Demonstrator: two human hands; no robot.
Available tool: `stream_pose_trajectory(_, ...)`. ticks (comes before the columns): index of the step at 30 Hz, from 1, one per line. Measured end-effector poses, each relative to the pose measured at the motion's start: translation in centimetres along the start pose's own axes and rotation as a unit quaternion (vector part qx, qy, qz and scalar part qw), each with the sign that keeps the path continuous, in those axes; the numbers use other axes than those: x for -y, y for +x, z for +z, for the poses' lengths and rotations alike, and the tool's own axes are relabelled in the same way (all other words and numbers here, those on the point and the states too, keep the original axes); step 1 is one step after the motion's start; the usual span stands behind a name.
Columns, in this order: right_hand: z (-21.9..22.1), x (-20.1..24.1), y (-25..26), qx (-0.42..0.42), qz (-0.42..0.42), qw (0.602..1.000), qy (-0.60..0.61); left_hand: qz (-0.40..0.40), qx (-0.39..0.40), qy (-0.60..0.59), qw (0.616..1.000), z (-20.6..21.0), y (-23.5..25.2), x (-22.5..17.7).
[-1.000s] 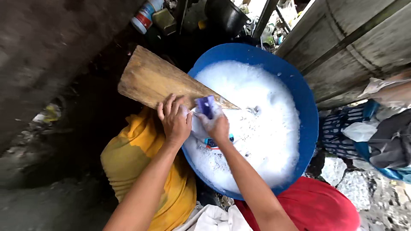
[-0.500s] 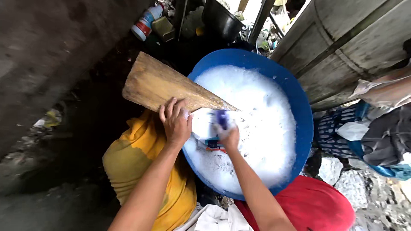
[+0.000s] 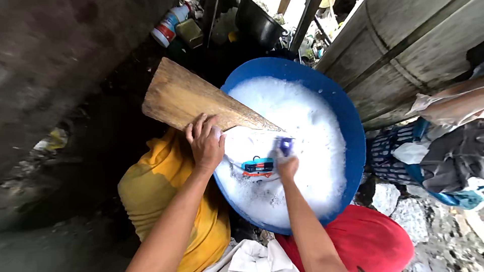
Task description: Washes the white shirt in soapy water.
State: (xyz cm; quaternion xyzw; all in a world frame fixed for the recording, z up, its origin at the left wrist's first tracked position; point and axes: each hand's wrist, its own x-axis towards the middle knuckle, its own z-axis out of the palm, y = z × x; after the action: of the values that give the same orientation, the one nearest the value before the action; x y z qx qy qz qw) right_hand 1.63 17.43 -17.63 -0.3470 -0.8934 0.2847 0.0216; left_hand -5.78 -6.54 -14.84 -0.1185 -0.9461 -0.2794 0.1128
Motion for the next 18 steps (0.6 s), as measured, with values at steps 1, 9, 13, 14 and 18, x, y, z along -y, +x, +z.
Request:
stream_pose_trajectory(1,-0.4,0.0,0.7,-0.012,0.048,0.999,0.007,-0.004,0.000,0.001,1.000,-0.1,0.1,0.0)
stream_pose_trajectory(9,1.8,9.3,-5.3,0.097,-0.195,0.974,0.059,0.009,0.001,0.001,1.000,-0.4,-0.1,0.2)
stream_pose_trajectory(13,0.0,0.9,2.7,-0.005,0.012,1.000,0.026,-0.001,-0.004,-0.006,1.000,0.1,0.1,0.1)
stream_pose_trajectory(14,-0.2,0.6,3.6,-0.013,0.051,0.998,0.025,-0.005,-0.004,-0.005,1.000,0.0,0.2,0.1)
stream_pose_trajectory(18,1.8,9.1,-1.4,0.018,-0.101,0.991,0.087,-0.004,-0.001,0.002,1.000,0.1,0.4,0.0)
